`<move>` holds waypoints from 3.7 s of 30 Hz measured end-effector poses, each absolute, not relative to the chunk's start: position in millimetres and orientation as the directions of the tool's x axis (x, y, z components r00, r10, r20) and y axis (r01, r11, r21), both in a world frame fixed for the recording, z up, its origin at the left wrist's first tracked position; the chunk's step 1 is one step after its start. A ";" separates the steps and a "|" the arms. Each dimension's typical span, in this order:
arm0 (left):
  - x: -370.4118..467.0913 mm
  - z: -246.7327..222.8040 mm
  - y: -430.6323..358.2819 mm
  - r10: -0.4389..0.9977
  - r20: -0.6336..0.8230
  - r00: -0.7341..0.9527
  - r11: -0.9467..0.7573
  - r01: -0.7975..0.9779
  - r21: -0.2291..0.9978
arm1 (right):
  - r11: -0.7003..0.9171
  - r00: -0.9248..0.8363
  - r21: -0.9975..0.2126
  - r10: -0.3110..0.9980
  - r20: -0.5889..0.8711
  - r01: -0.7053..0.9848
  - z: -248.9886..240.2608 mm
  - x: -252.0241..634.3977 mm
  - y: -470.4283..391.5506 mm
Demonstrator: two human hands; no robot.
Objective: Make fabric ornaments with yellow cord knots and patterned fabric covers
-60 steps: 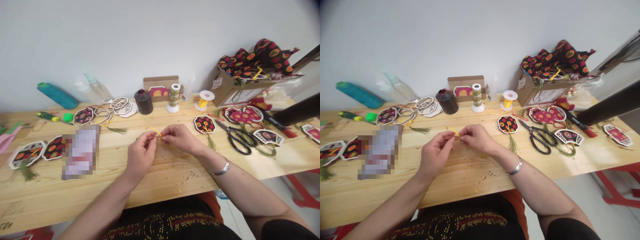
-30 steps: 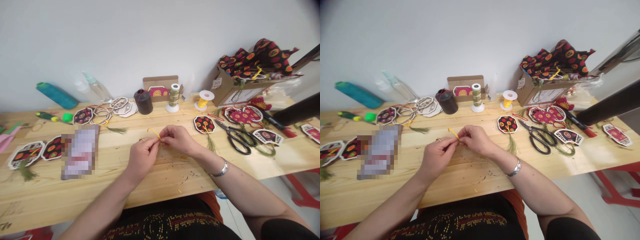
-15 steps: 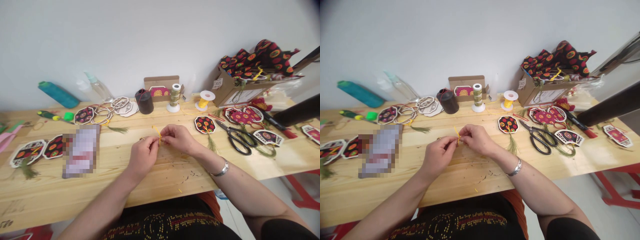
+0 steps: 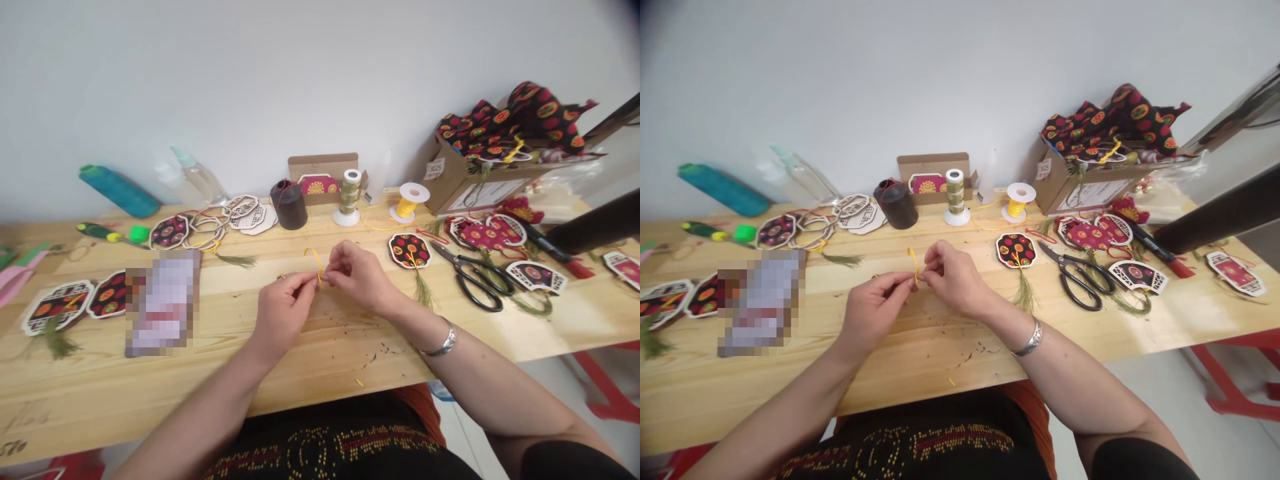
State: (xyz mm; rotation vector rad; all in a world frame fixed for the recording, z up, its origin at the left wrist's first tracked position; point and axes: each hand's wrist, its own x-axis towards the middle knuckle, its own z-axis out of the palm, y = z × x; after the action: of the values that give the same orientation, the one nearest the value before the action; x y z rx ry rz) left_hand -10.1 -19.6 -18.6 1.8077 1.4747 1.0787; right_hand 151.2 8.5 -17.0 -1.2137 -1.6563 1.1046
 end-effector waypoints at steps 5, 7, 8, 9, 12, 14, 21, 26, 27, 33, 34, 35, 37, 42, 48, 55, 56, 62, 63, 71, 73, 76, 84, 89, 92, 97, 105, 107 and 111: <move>-8.7 -11.2 -15.8 0.998 0.064 0.024 -0.068 0.317 0.946 | 0.465 -0.341 -0.763 0.878 0.335 0.449 -17.7 154.4 5.4; -9.7 -10.1 -14.5 0.999 0.020 0.040 -0.030 0.268 0.963 | 0.575 -0.418 -0.666 0.814 0.404 0.476 -18.9 156.8 5.3; -10.5 -10.1 -14.0 0.999 -0.007 0.050 -0.006 0.253 0.967 | 0.618 -0.452 -0.621 0.783 0.428 0.482 -19.4 158.1 5.5; -11.4 -10.4 -13.6 0.998 -0.036 0.059 0.021 0.240 0.971 | 0.655 -0.482 -0.578 0.753 0.448 0.486 -19.8 159.5 5.7; -13.9 -12.1 -12.8 0.991 -0.110 0.072 0.095 0.185 0.978 | 0.749 -0.557 -0.424 0.662 0.501 0.508 -18.6 163.2 6.6; -14.2 -13.0 -12.5 0.986 -0.145 0.079 0.133 0.142 0.981 | 0.796 -0.607 -0.298 0.598 0.524 0.527 -15.6 165.1 6.8; -9.8 -12.2 -9.5 0.961 -0.258 0.099 0.265 -0.077 0.961 | 0.853 -0.749 -0.042 0.480 0.456 0.521 -0.7 166.3 6.1; -10.7 -10.7 -8.1 0.924 -0.353 0.149 0.378 -0.210 0.901 | 0.880 -0.744 -0.061 0.434 0.508 0.471 -0.9 166.4 7.0; -11.1 -10.4 -8.1 0.918 -0.364 0.158 0.393 -0.229 0.891 | 0.882 -0.732 -0.084 0.435 0.524 0.464 -2.1 166.7 7.5; -11.5 -7.3 -7.5 0.912 -0.350 0.216 0.404 -0.309 0.861 | 0.850 -0.598 -0.355 0.526 0.604 0.389 -9.2 168.2 10.5; -11.3 -6.7 -7.4 0.910 -0.349 0.222 0.407 -0.320 0.856 | 0.841 -0.573 -0.397 0.540 0.616 0.366 -9.6 167.8 10.8; -11.2 -6.2 -7.3 0.908 -0.352 0.227 0.411 -0.329 0.850 | 0.834 -0.551 -0.433 0.551 0.627 0.342 -9.6 167.3 10.9; -11.3 -5.7 -7.6 0.904 -0.358 0.232 0.421 -0.343 0.840 | 0.823 -0.517 -0.484 0.565 0.642 0.299 -9.1 166.0 11.2; -12.9 -5.8 -8.5 0.904 -0.359 0.233 0.423 -0.360 0.832 | 0.808 -0.496 -0.524 0.582 0.644 0.268 -9.3 163.9 11.5; -12.6 -3.8 -7.5 0.914 -0.353 0.201 0.403 -0.355 0.843 | 0.774 -0.498 -0.571 0.622 0.604 0.274 -12.0 162.5 10.3; -14.0 -7.3 -7.8 0.934 -0.324 0.150 0.357 -0.366 0.860 | 0.283 -0.378 -0.932 0.907 0.184 0.226 -6.0 159.5 11.0; -14.1 -7.9 -7.8 0.936 -0.322 0.143 0.352 -0.364 0.862 | 0.216 -0.391 -0.953 0.912 0.121 0.210 -4.7 159.4 11.4; -14.3 -8.3 -6.9 0.941 -0.324 0.100 0.338 -0.354 0.872 | 0.153 -0.326 -0.966 0.942 0.079 0.207 -0.1 158.1 10.4; -14.4 -8.2 -6.7 0.941 -0.324 0.099 0.337 -0.350 0.874 | 0.165 -0.307 -0.962 0.947 0.093 0.215 -0.2 157.6 9.8; -13.3 -7.3 -5.7 0.939 -0.332 0.093 0.343 -0.332 0.878 | 0.126 -0.331 -0.980 0.941 0.069 0.154 -6.1 155.6 10.0; -12.6 -6.6 -6.2 0.936 -0.339 0.089 0.349 -0.323 0.879 | 0.177 -0.292 -0.968 0.949 0.119 0.179 -6.3 155.0 9.4; -11.8 -6.4 -7.0 0.936 -0.343 0.081 0.351 -0.306 0.885 | 0.290 -0.252 -0.923 0.941 0.226 0.254 -5.2 152.9 6.0; -9.3 -8.5 -8.8 0.937 -0.347 0.032 0.338 -0.319 0.885 | 0.606 -0.298 -0.625 0.792 0.533 0.492 -10.2 145.6 -5.2; -6.4 -8.3 -9.9 0.930 -0.368 0.001 0.345 -0.346 0.872 | 0.663 -0.324 -0.479 0.722 0.611 0.575 -16.0 142.8 -7.7; -5.2 -8.4 -9.9 0.934 -0.357 -0.027 0.328 -0.338 0.882 | 0.595 -0.254 -0.592 0.789 0.559 0.544 -17.9 139.8 -9.4; -5.4 -6.2 -9.5 0.945 -0.325 -0.039 0.292 -0.347 0.891 | 0.386 -0.175 -0.866 0.922 0.346 0.317 -14.0 137.6 -9.2; -6.6 -6.4 -8.4 0.943 -0.333 -0.003 0.303 -0.408 0.862 | -0.325 -0.332 -0.939 0.903 -0.272 -0.113 -8.5 147.0 4.7; -6.6 -7.8 -8.4 0.944 -0.331 -0.014 0.299 -0.395 0.869 | -0.389 -0.429 -0.910 0.852 -0.298 -0.140 -9.7 147.0 5.8; -6.7 -9.0 -8.4 0.940 -0.341 0.008 0.318 -0.383 0.867 | -0.382 -0.462 -0.910 0.844 -0.273 -0.159 -9.8 145.7 5.6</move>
State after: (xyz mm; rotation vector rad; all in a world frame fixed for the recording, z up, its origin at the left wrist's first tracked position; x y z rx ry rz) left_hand -6.7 -8.4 -9.0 0.6503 1.1059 1.1569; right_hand 145.7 5.6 -9.8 -1.0149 -1.1409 1.9088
